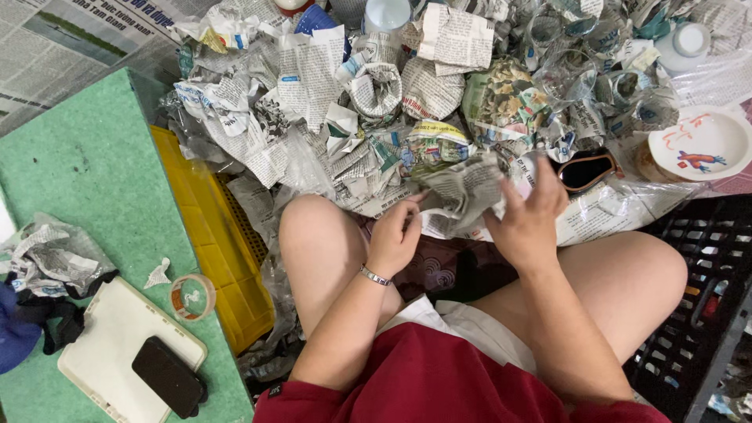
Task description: The person sits on the floor and wraps small objects with newspaper sheets. They fold the paper around each item, tuck edges, and place the wrapped bundles into a pile. The process is repeated for multiple items.
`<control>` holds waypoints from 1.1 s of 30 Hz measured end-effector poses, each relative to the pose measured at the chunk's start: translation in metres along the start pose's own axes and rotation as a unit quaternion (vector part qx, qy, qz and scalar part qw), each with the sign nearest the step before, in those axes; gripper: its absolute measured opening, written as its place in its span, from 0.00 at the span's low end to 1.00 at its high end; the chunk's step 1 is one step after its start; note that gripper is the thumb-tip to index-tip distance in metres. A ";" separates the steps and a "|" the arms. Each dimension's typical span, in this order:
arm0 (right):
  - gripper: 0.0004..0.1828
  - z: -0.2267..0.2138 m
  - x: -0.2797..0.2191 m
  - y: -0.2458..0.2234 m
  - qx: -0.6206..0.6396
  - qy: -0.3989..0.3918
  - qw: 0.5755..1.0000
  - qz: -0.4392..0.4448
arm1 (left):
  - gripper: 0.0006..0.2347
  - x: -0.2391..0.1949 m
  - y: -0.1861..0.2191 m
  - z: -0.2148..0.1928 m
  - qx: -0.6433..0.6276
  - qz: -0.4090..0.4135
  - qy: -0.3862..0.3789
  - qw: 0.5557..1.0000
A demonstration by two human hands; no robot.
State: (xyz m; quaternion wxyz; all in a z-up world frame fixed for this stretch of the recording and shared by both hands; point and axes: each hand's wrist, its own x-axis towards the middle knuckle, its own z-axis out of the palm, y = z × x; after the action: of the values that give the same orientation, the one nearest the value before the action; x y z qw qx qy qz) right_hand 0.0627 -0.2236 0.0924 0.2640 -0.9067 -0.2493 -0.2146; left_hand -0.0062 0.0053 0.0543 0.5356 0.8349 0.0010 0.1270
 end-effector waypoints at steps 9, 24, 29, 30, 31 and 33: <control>0.13 0.004 -0.007 0.021 0.167 -0.055 0.983 0.054 | 0.02 -0.003 -0.027 -0.006 -0.321 -0.151 -0.043 0.934; 0.01 0.040 -0.035 0.103 0.544 0.241 0.721 0.355 | 0.09 -0.004 -0.063 -0.040 -0.064 -0.150 -0.336 0.928; 0.07 0.002 -0.024 0.080 0.606 0.079 0.706 0.358 | 0.27 0.025 0.022 -0.073 0.047 -0.114 -0.078 0.989; 0.09 -0.003 -0.021 0.073 0.610 0.030 0.708 0.355 | 0.26 0.033 0.034 -0.075 0.019 -0.105 -0.090 0.990; 0.09 -0.003 -0.016 0.064 0.653 -0.001 0.683 0.328 | 0.25 0.039 0.043 -0.076 -0.009 -0.097 -0.103 0.990; 0.11 0.006 -0.006 0.040 0.731 -0.065 0.623 0.270 | 0.24 0.043 0.055 -0.079 -0.064 -0.080 -0.130 0.986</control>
State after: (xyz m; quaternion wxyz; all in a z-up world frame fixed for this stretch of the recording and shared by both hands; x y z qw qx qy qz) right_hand 0.0823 -0.2518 0.0699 0.8693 -0.4531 -0.0844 0.1785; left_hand 0.0113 0.0582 0.1434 0.5920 0.8055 -0.0100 -0.0263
